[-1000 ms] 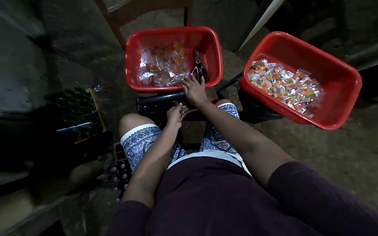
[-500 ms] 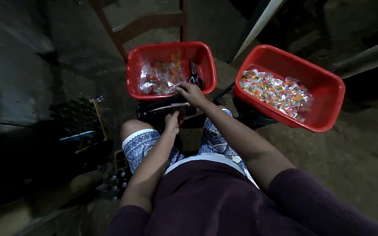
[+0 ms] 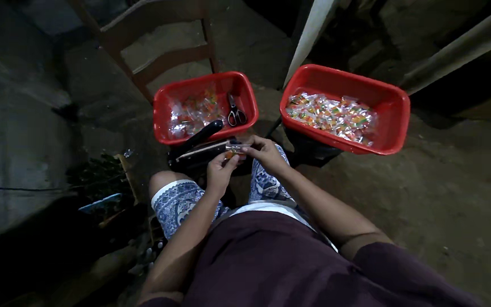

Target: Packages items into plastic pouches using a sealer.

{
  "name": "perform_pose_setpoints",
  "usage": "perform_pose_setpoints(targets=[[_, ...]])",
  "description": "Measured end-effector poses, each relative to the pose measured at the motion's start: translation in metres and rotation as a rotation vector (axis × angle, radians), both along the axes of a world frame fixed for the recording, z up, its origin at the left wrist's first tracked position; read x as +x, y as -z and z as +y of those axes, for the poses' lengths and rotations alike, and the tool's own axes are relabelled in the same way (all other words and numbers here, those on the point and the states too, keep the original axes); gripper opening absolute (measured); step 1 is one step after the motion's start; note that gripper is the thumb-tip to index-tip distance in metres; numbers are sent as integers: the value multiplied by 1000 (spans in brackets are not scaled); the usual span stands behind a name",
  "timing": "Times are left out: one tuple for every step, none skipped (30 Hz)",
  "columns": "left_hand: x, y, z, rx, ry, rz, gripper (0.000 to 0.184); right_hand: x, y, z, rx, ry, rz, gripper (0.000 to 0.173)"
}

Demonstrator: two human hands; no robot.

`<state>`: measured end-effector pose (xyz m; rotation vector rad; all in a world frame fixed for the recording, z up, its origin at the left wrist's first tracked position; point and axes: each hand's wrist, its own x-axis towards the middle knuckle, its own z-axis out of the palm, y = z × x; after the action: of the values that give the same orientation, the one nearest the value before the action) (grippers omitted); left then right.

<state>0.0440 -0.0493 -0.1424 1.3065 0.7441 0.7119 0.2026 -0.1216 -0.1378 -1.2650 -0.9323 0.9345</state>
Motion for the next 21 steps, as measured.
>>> perform_pose_setpoints(targets=[[1,-2,-1,46,-7,-2,24,0,-5,-3,0,9,-12,3],[1,-6,0,84,-2,0,34,1,-9,-6,-5,4,-21,3],[1,-10,2,121,6,16,41,1,-11,-8,-8,-7,-29,3],[2,-13,3,160,9,29,41,1,-13,-10,-6,-15,-38,4],[4,-16,5,196,9,30,31,1,-14,-12,0,-15,-50,5],[7,-18,5,224,13,28,17,1,-17,-14,4,-6,-63,6],[10,-21,4,236,20,23,9,1,-19,-15,-1,7,-76,7],[14,-22,3,234,28,17,5,2,-20,-16,-7,21,-80,8],[17,-23,1,229,43,18,5,3,-20,-18,-8,35,-83,9],[20,-23,1,228,57,23,5,5,-18,-19,-4,42,-93,9],[22,-23,1,229,73,31,6,8,-17,-20,2,44,-113,11],[24,-23,1,227,92,40,7,10,-16,-22,5,41,-137,12],[25,-22,1,229,107,47,7,12,-16,-24,6,41,-153,13],[28,-23,1,234,118,57,7,14,-16,-26,4,48,-160,14],[30,-22,0,246,126,61,6,15,-16,-29,1,57,-157,14],[33,-20,0,262,138,68,6,16,-16,-31,-5,65,-155,14],[36,-18,0,269,148,71,7,18,-16,-32,-16,75,-157,14],[39,-17,0,257,153,70,12,22,-16,-34,-35,92,-169,15],[40,-18,0,233,155,68,23,28,-15,-34,-64,129,-195,17],[40,-19,3,207,151,71,37,40,-12,-35,-91,190,-236,19],[38,-18,7,186,150,74,51,58,-7,-37,-109,275,-292,21]])
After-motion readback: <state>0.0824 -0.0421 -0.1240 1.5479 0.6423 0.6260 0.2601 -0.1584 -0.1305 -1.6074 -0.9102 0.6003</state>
